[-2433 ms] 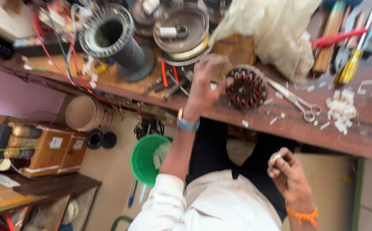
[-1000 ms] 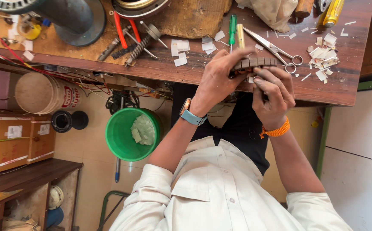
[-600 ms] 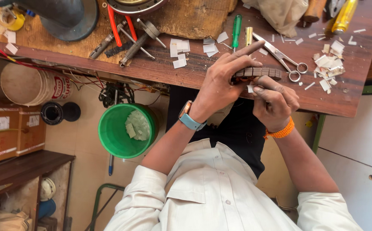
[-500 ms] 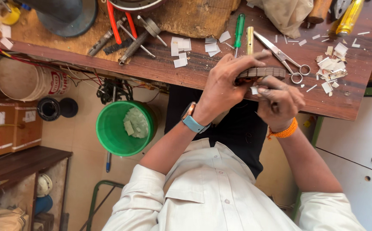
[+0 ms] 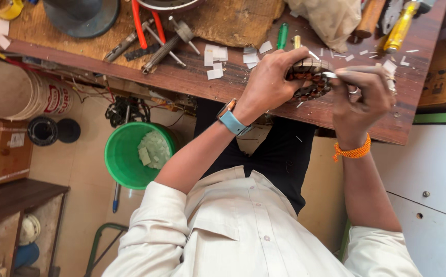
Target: The person inserts small white insulating pieces into slots on a circular motor component using a screwdriver and scissors. They repeatedly cut pieces, fold them, and place them into the component while working at a cluttered workbench.
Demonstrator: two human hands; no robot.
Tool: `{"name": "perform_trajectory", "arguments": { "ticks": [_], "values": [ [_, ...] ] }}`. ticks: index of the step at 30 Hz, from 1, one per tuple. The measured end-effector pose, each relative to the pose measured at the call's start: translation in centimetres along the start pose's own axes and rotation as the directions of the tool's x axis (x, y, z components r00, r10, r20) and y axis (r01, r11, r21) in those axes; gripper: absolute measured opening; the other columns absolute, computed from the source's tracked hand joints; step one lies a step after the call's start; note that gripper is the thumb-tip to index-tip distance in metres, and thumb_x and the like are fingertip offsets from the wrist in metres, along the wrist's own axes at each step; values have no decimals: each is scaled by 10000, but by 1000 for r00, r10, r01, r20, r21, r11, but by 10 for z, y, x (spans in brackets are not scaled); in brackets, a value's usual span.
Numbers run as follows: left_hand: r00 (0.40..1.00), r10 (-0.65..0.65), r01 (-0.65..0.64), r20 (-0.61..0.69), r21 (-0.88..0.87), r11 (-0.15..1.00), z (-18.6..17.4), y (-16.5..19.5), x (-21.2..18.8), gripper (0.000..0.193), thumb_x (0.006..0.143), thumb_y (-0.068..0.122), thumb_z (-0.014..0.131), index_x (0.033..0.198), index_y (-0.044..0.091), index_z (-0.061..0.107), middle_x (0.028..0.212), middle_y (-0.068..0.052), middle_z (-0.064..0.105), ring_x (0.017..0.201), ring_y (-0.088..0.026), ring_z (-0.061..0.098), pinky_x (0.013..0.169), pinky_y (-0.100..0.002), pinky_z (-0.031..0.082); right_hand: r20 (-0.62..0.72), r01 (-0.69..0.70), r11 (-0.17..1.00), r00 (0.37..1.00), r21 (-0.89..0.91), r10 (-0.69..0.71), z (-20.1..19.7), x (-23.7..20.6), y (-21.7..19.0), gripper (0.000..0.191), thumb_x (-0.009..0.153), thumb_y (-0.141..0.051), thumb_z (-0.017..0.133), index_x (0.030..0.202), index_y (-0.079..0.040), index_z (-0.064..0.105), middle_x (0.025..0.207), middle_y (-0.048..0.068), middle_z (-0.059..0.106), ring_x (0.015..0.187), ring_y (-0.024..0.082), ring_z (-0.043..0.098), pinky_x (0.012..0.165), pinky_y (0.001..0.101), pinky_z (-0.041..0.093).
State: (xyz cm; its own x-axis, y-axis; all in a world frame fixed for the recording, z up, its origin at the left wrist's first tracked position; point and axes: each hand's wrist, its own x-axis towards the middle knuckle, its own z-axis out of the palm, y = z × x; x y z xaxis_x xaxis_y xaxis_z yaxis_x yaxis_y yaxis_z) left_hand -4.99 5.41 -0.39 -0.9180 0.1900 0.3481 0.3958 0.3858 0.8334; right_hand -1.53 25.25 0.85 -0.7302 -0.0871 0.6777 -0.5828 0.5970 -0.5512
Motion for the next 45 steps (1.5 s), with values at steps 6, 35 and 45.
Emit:
{"name": "perform_trajectory", "arguments": {
  "ticks": [6,35,45],
  "values": [
    [1000,24,-24,-11,16,1000,-1,10,-6,337,787,192,841,1067,155,657,852,-38,732,860,-283,663,746,-446,537,110,237,961,969,-142,-223,-7,5,-3,213,963,95,864,1097,-39,768,1056,82,751,916,196,742,768,318,580],
    [956,142,-99,256,-173,980,-21,-10,-13,428,1051,393,634,1394,138,612,1053,-122,697,1020,-279,633,906,-404,519,307,-134,987,939,-86,154,-18,22,-52,133,1001,1,819,1098,-4,729,1006,93,746,845,146,711,765,267,569],
    [850,-301,399,432,-154,904,-27,2,-12,488,925,402,665,1349,160,662,990,-150,783,924,-265,727,859,-393,571,392,-94,996,916,4,85,-20,37,-51,119,988,34,794,1080,-5,730,982,93,730,847,138,712,746,264,565]
  ]
}}
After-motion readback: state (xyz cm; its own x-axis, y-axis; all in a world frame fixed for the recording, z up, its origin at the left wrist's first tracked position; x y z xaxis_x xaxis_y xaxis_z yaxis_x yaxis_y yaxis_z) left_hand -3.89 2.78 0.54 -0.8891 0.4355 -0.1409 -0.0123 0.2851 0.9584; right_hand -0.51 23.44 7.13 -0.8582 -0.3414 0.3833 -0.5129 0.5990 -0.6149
